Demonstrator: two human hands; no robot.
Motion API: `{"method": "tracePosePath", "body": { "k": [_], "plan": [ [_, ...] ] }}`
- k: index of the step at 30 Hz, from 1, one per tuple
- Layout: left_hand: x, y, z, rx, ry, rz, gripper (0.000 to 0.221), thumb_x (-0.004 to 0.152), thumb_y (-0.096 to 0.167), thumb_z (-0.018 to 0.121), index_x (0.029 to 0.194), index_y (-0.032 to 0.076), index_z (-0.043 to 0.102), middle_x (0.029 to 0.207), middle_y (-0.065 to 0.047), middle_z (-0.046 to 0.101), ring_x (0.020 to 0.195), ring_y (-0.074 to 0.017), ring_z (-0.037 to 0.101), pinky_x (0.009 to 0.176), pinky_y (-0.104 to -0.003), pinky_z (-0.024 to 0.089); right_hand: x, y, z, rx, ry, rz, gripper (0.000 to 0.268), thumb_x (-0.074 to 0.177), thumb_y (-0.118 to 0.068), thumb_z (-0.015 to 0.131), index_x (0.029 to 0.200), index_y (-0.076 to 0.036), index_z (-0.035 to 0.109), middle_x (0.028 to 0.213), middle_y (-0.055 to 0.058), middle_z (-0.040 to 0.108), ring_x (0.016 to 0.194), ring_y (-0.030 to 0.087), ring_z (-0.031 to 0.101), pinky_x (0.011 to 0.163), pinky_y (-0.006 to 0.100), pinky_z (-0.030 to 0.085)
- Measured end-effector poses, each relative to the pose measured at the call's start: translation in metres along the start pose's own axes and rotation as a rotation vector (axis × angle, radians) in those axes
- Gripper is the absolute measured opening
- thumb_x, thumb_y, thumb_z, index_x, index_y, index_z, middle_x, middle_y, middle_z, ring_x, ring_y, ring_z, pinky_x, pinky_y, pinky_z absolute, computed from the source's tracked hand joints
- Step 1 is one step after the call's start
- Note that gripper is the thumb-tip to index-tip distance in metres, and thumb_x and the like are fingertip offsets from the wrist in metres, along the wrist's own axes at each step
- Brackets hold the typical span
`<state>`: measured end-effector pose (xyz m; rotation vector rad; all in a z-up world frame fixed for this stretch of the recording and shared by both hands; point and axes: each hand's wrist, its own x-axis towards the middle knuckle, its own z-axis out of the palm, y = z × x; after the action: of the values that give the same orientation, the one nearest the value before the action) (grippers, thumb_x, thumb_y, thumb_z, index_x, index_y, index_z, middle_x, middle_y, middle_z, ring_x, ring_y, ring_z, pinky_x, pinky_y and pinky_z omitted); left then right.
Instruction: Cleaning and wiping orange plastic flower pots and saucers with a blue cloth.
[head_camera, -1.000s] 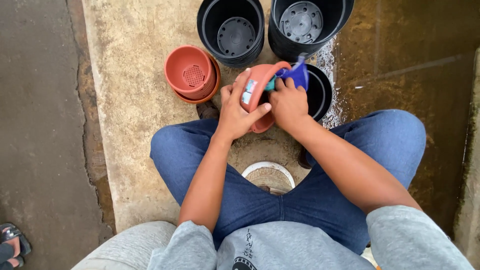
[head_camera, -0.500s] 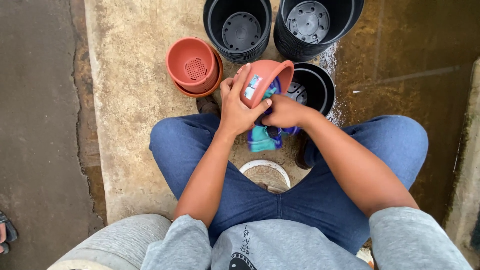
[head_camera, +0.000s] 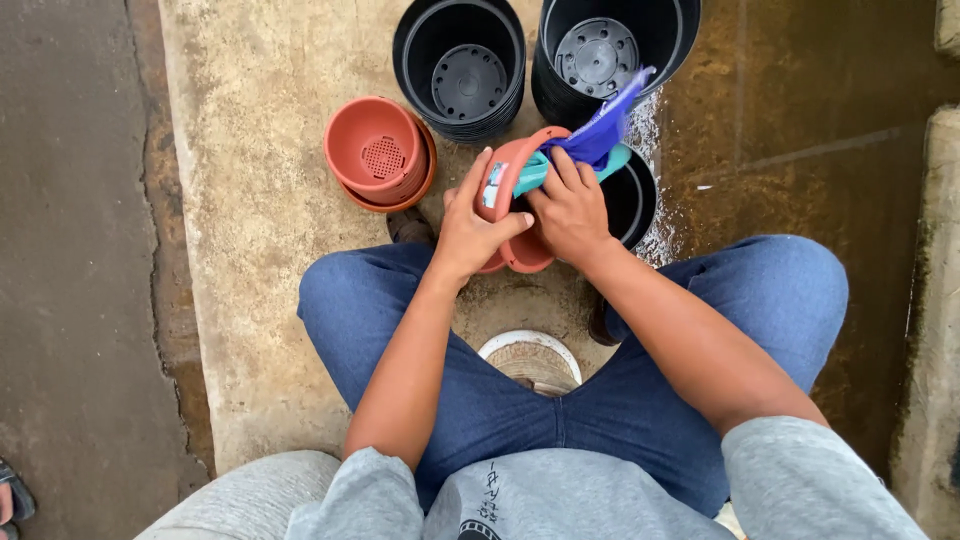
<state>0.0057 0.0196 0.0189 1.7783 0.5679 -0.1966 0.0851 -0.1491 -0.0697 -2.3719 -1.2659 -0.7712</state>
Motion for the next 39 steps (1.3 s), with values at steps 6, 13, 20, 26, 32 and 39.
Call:
{"method": "tracePosePath", "body": {
  "k": [6,13,20,26,32,39],
  "plan": [
    [-0.008,-0.002,0.012,-0.050,0.146,0.075,0.104,0.066,0.050,0.091,0.157,0.036,0.043,0.134,-0.026,0.049,0.134,-0.0435,0.051,0.115,-0.045,0.031,0.033,-0.017,-0.033,0.062,-0.873,0.254,0.047,0.075,-0.037,0.066,0.115,-0.015,0.075,0.096,0.011,0.071,0.100,0.036,0.065,0.074,0.053,0.051],
    [-0.008,-0.011,0.012,-0.164,0.142,0.105,0.098,0.074,0.062,0.085,0.158,0.033,0.042,0.135,-0.026,0.048,0.134,-0.0394,0.050,0.116,-0.044,0.032,0.020,0.003,-0.008,0.968,-1.012,0.661,0.034,0.059,-0.021,0.068,0.089,-0.006,0.077,0.072,0.015,0.070,0.079,0.040,0.070,0.067,0.052,0.052],
    [-0.002,-0.019,0.032,-0.531,-0.076,0.414,0.097,0.097,0.067,0.065,0.167,0.025,0.011,0.167,-0.028,0.015,0.154,-0.0416,0.013,0.127,-0.057,0.011,0.040,-0.014,-0.003,1.828,0.353,1.391,0.026,0.064,0.010,0.054,0.086,0.000,0.060,0.079,0.007,0.066,0.075,0.023,0.069,0.071,0.033,0.058],
    [-0.005,-0.011,0.002,-0.200,-0.023,0.494,0.105,0.085,0.068,0.076,0.165,0.026,0.022,0.156,-0.023,0.028,0.150,-0.0391,0.026,0.126,-0.056,0.013,0.045,0.001,-0.041,1.223,-0.669,0.753,0.019,0.078,-0.004,0.057,0.091,-0.004,0.071,0.089,0.013,0.069,0.093,0.034,0.066,0.082,0.045,0.053],
    [0.005,-0.016,-0.022,-0.260,0.133,0.531,0.096,0.090,0.052,0.080,0.165,0.027,0.025,0.151,-0.025,0.028,0.148,-0.0422,0.029,0.127,-0.056,0.016,0.061,0.040,-0.089,0.253,-1.264,0.468,0.031,0.080,-0.026,0.059,0.096,-0.010,0.081,0.094,0.018,0.078,0.095,0.044,0.075,0.081,0.059,0.058],
    [0.000,-0.013,-0.027,-0.586,0.040,0.574,0.078,0.106,0.047,0.063,0.168,0.029,0.019,0.167,-0.015,0.024,0.156,-0.0316,0.025,0.130,-0.051,0.020,0.066,0.079,-0.119,0.209,-1.317,0.761,0.054,0.092,-0.040,0.051,0.116,0.001,0.077,0.123,0.029,0.072,0.116,0.052,0.066,0.096,0.065,0.051]
  ]
}}
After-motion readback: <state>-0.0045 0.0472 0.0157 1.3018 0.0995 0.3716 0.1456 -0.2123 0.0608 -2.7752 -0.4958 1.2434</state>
